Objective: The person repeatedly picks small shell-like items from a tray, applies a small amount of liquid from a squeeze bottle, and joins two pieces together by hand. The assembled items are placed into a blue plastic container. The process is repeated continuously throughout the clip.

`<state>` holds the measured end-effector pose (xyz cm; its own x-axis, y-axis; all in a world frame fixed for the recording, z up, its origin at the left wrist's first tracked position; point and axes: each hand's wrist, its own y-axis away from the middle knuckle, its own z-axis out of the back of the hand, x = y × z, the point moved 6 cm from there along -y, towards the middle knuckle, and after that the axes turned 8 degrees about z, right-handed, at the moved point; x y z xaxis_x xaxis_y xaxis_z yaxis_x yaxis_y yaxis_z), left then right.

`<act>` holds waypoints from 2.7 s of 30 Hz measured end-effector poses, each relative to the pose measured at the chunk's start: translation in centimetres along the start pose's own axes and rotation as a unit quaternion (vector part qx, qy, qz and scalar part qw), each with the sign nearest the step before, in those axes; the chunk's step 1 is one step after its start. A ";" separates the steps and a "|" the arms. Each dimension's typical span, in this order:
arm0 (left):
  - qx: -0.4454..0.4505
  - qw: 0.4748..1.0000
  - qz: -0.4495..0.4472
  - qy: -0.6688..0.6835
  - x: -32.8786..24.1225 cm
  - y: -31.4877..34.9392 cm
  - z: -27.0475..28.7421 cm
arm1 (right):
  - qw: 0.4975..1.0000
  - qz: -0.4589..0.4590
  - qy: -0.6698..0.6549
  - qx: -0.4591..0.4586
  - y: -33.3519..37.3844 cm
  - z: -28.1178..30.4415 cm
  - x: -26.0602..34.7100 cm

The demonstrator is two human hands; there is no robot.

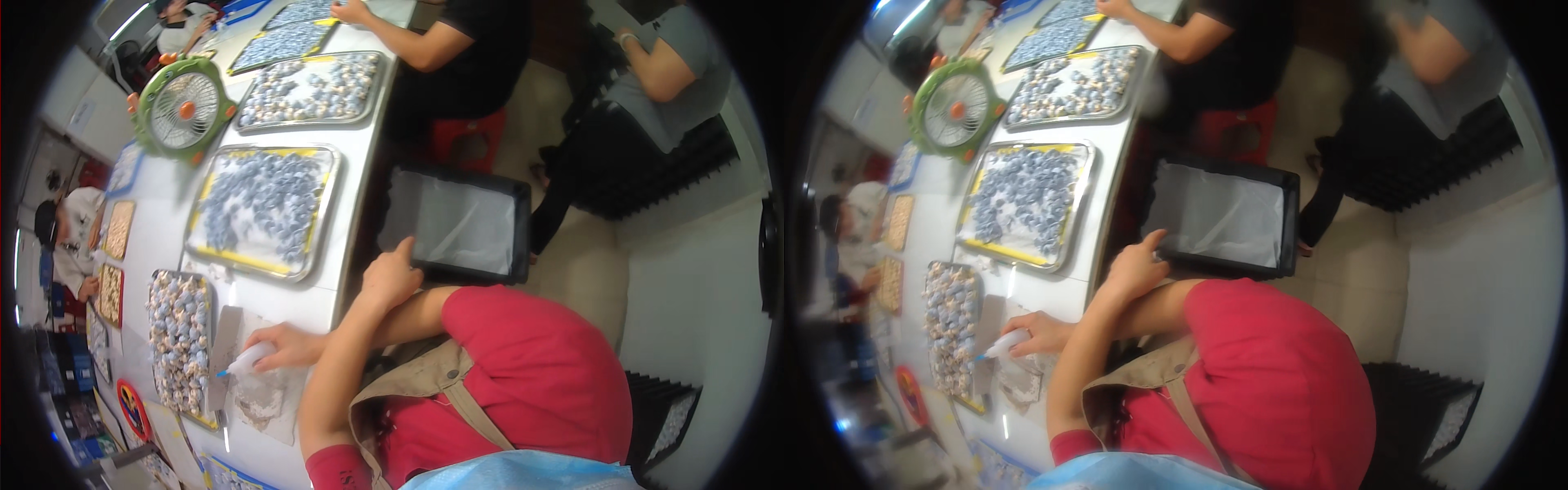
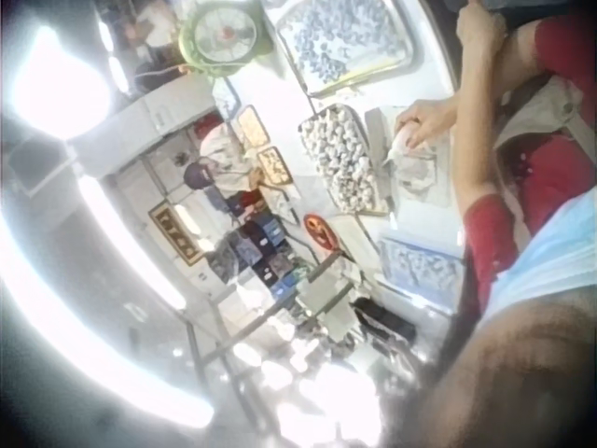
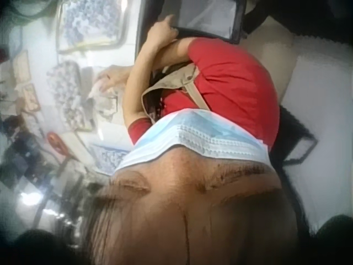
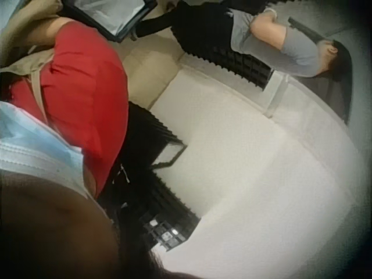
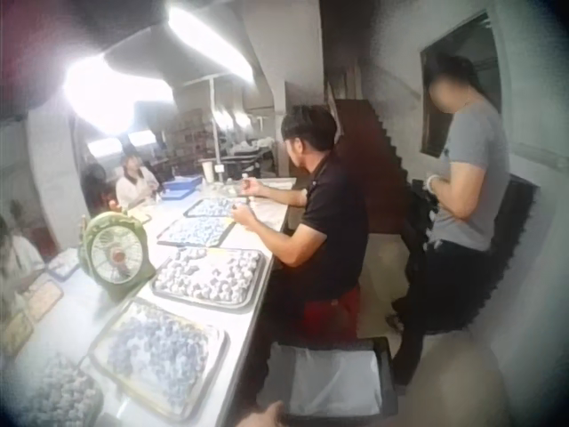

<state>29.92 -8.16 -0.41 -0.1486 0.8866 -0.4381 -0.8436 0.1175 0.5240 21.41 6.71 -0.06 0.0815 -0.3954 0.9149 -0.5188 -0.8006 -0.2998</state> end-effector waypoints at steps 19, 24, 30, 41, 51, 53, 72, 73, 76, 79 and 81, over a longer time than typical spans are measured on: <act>-0.160 0.979 0.027 0.123 5.3 3.2 6.8 | 1.000 0.002 0.012 0.003 -0.5 -0.6 -1.6; -0.101 0.994 -0.004 -0.051 -0.1 2.9 3.8 | 1.000 -0.025 -0.001 -0.003 -0.1 0.0 -0.8; -0.097 0.994 0.000 -0.041 1.1 3.0 2.0 | 1.000 -0.018 -0.004 -0.001 -0.1 -0.4 -0.8; -0.144 0.942 -0.057 0.299 6.1 17.0 1.5 | 0.999 -0.049 -0.007 0.014 -0.2 -0.4 -0.9; -0.351 0.583 0.099 0.726 14.1 23.2 -7.4 | 0.998 -0.035 -0.050 0.020 -0.1 -0.1 -0.9; -0.394 0.563 0.083 0.721 14.8 23.9 -8.1 | 0.998 -0.033 -0.050 0.026 -0.2 0.0 -1.1; -0.415 0.421 0.035 0.806 15.9 24.8 -7.8 | 0.981 -0.163 -0.033 0.104 3.9 3.3 2.6; -0.418 0.425 0.033 0.802 15.9 24.9 -7.9 | 0.982 -0.154 -0.023 0.103 4.0 3.4 3.0; -0.423 0.423 0.040 0.800 15.8 25.0 -8.2 | 0.984 -0.142 -0.004 0.107 4.2 3.4 3.8; -0.429 0.424 0.039 0.797 15.8 25.3 -8.4 | 0.982 -0.149 0.008 0.114 4.1 3.1 3.8; -0.436 0.417 0.036 0.797 15.7 25.4 -8.3 | 0.981 -0.152 0.015 0.118 4.1 2.8 3.7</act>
<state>1.90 5.04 -0.09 0.2412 -0.6307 -0.7376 -0.5708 -0.7069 0.4178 22.00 0.74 1.30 0.1740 -0.1120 0.9784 -0.2620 -0.9630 -0.0636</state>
